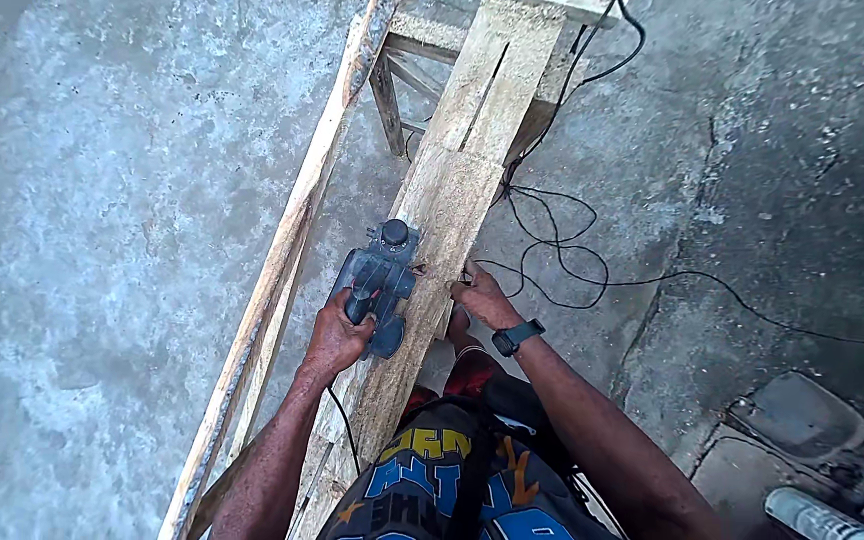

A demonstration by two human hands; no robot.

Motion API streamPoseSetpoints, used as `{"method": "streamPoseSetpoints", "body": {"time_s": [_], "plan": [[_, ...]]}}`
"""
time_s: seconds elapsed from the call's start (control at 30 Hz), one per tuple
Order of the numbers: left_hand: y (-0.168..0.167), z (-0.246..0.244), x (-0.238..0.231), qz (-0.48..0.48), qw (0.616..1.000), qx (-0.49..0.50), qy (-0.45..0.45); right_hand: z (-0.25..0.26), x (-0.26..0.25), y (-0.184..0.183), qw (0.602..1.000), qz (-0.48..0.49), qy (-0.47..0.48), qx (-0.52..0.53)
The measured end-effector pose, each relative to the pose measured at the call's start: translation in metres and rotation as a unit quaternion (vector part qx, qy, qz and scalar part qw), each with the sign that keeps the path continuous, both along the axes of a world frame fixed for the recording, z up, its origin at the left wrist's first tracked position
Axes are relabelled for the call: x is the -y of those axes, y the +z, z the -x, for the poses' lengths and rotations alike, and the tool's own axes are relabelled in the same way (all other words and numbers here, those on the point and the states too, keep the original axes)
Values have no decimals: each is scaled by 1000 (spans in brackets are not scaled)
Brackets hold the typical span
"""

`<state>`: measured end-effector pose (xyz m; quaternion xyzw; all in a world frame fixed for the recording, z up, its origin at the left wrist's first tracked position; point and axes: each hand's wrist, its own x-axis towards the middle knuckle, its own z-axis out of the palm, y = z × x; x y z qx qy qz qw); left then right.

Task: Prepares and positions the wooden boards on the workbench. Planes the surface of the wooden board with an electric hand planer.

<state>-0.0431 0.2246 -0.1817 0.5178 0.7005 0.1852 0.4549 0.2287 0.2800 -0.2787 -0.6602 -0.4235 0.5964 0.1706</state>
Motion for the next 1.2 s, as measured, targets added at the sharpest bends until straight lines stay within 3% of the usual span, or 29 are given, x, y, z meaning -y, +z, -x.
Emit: {"method": "streamPoseSetpoints", "body": {"time_s": [1.2], "plan": [[0, -67, -145, 18, 1000, -8, -24, -13, 1, -10, 1000, 0, 0, -26]]}}
